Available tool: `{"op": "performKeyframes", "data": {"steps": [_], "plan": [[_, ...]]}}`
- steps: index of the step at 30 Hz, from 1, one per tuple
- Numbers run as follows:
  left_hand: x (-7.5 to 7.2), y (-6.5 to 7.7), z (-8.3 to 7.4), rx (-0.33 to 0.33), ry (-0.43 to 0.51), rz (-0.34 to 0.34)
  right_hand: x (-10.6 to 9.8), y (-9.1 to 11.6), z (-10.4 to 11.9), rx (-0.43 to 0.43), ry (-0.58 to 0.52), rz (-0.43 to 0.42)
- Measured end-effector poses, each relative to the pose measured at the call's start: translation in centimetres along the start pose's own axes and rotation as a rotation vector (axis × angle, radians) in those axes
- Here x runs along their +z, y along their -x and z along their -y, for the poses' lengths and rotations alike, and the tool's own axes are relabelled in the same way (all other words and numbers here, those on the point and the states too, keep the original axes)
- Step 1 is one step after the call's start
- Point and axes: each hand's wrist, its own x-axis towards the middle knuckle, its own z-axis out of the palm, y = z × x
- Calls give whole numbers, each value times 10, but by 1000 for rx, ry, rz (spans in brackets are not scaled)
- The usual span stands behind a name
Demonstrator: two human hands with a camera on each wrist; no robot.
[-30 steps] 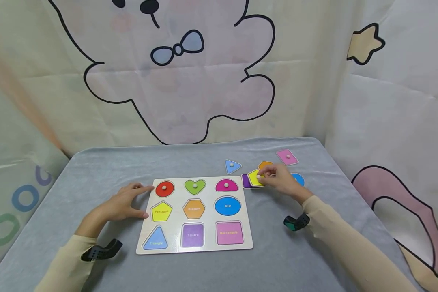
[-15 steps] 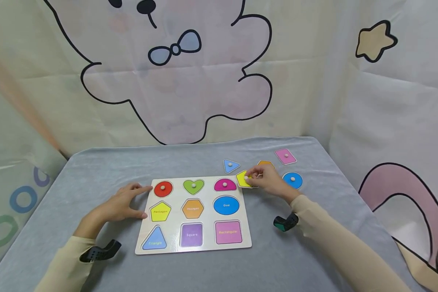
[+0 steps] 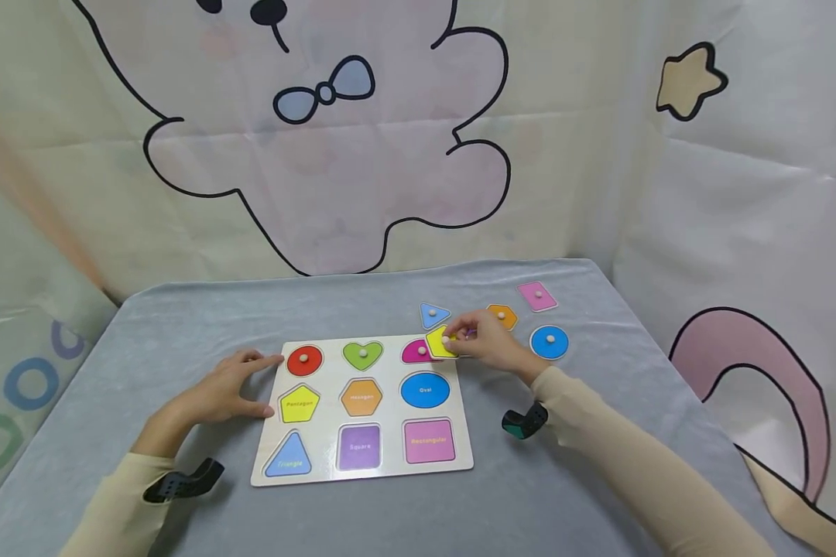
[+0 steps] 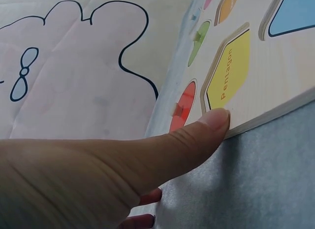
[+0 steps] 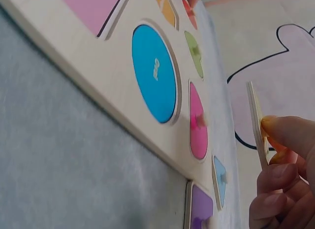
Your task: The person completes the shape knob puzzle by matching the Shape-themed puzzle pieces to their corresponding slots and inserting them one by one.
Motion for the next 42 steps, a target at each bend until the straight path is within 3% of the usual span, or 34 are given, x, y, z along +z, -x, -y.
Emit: {"op": "performKeyframes", "data": {"steps": [20, 33, 42], "plan": [[-2, 1, 2, -1, 12, 7, 39, -15, 20, -89, 2, 106], [-9, 3, 1, 17, -6, 3, 65, -20, 36, -68, -56, 181], [-7, 2, 2, 5, 18, 14, 80, -24, 43, -108, -60, 194]]}}
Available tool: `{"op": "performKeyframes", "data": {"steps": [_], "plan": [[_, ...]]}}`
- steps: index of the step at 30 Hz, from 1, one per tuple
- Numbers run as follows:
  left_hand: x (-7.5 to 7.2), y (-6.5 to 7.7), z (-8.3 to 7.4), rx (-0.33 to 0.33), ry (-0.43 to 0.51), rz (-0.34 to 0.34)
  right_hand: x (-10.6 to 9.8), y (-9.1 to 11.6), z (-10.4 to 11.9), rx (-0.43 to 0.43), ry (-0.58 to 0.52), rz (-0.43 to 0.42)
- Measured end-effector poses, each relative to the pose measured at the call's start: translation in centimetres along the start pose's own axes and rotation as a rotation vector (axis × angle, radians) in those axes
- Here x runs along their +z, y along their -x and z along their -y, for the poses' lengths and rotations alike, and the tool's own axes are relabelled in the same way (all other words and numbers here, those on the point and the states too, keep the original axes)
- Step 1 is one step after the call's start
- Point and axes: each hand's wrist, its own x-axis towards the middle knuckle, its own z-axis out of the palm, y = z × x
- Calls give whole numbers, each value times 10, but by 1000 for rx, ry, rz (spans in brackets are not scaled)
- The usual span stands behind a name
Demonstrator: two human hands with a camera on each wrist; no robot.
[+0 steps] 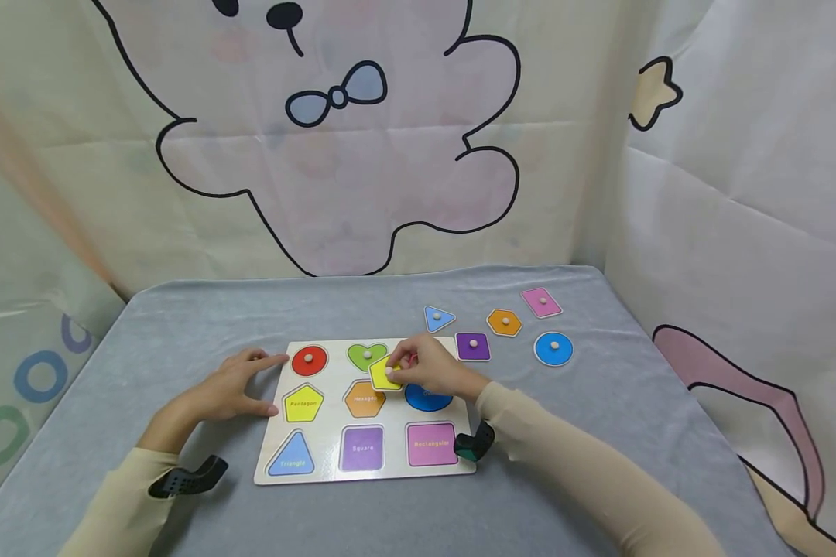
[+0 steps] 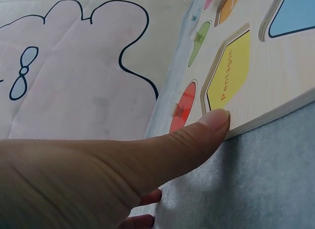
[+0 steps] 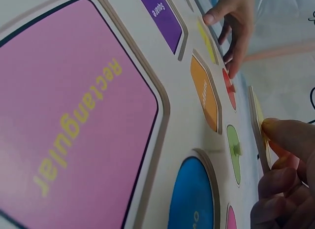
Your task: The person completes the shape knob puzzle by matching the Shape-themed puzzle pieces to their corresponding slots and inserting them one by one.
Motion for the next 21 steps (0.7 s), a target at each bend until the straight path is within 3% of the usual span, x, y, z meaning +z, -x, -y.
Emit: {"op": "performKeyframes", "data": {"steps": [21], "plan": [[-3, -1, 4, 30, -5, -1, 32, -15, 23, 42, -18, 59]]}}
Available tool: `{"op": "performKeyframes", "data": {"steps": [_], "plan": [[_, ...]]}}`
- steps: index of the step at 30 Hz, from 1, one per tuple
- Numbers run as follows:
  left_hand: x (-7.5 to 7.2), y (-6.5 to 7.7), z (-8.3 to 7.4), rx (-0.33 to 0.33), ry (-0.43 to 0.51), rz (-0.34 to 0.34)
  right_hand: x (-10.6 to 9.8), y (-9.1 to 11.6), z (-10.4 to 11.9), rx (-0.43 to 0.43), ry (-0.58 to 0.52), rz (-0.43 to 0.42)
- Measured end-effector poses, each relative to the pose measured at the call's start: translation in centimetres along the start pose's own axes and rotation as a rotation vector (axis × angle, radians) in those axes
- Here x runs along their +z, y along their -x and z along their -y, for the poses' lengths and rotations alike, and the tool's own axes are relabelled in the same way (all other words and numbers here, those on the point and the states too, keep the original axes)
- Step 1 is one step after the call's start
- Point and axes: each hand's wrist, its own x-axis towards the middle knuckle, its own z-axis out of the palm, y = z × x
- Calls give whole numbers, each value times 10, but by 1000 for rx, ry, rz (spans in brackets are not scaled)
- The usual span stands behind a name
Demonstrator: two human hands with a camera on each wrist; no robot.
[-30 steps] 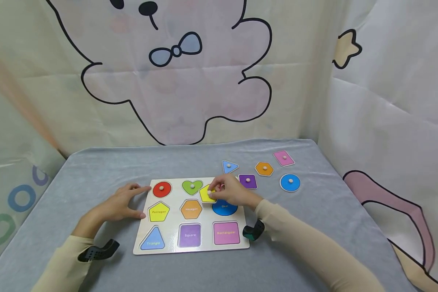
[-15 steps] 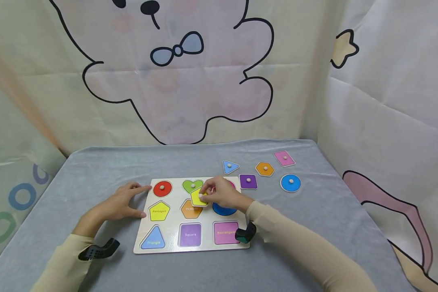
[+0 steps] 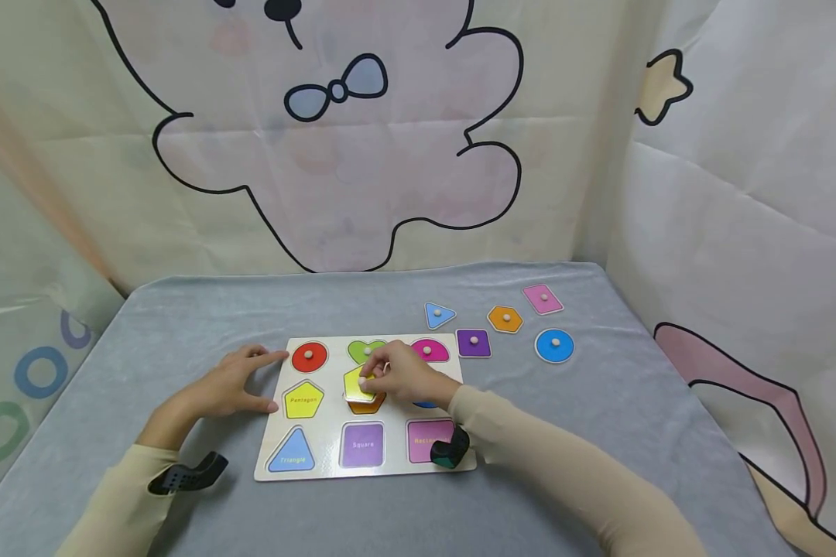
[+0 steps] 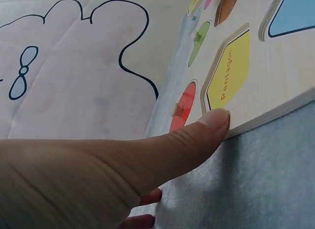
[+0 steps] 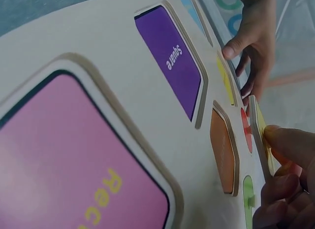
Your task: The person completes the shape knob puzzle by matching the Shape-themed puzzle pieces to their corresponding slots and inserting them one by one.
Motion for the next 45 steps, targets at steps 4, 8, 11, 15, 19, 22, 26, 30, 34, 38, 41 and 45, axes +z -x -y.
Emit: {"op": "performKeyframes", "data": {"steps": [4, 8, 11, 15, 19, 22, 26, 30, 34, 38, 41, 45], "plan": [[-2, 1, 1, 18, 0, 3, 5, -4, 4, -2, 6, 14], [-3, 2, 2, 16, -2, 3, 9, -9, 9, -28, -8, 35], [-3, 2, 3, 19, 1, 7, 13, -13, 11, -43, -11, 41], [-2, 1, 4, 21, -1, 8, 20, -17, 11, -42, -20, 48], [0, 0, 4, 18, -6, 8, 26, -20, 11, -36, -40, 62], [0, 0, 3, 12, -10, 9, 30, -23, 11, -40, -44, 67], [-1, 0, 3, 5, -18, 15, 36, -28, 12, -35, -42, 63], [-1, 0, 5, 6, -15, 24, 42, -32, 18, -13, -33, 61], [0, -1, 7, 22, -8, 23, 48, -35, 23, -2, -39, 63], [1, -3, 8, 31, -3, 14, 53, -38, 25, -10, -48, 68], [1, -3, 8, 31, -4, 11, 57, -40, 26, -14, -53, 76], [1, -2, 7, 32, -6, 9, 61, -42, 28, -2, -65, 79]]}}
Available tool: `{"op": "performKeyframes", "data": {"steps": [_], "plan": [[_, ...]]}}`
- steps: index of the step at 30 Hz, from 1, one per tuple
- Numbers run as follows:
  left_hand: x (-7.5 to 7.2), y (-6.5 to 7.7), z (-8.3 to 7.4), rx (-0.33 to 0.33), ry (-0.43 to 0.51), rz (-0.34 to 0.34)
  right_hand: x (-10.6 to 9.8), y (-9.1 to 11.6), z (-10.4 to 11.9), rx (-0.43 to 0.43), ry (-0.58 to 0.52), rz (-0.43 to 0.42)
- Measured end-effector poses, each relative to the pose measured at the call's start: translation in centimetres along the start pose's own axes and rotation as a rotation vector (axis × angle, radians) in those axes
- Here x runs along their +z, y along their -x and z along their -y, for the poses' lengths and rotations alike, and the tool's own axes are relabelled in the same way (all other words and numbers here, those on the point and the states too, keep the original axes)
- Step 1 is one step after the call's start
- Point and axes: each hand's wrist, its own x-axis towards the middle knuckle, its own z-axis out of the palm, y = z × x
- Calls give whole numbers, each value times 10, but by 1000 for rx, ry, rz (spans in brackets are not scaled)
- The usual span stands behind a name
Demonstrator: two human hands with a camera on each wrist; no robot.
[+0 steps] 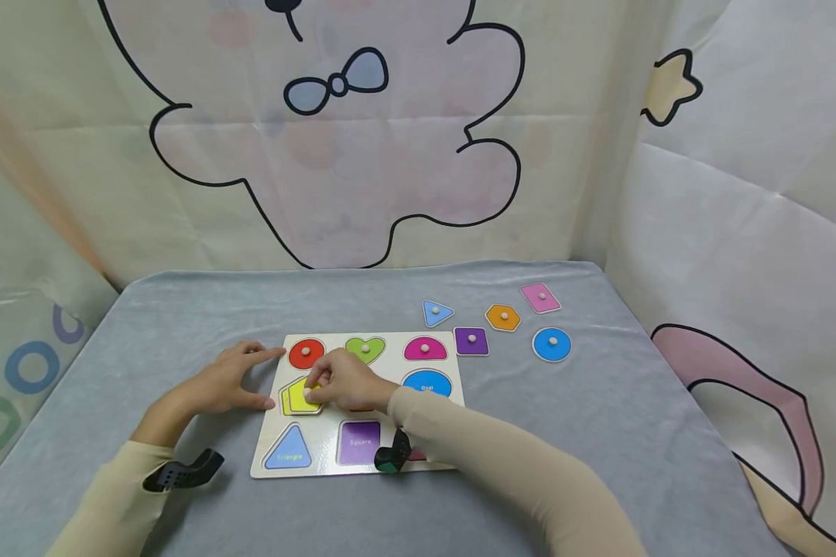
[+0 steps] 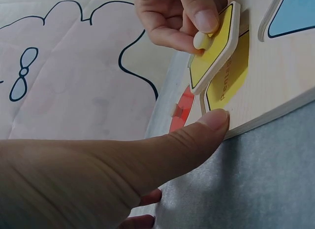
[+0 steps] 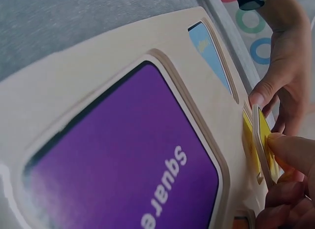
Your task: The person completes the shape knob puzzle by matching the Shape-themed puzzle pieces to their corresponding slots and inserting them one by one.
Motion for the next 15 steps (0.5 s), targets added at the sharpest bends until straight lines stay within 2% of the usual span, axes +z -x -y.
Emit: {"op": "performKeyframes", "data": {"steps": [15], "plan": [[0, 1, -2, 5, -9, 2, 11, -7, 6, 54, -12, -18]]}}
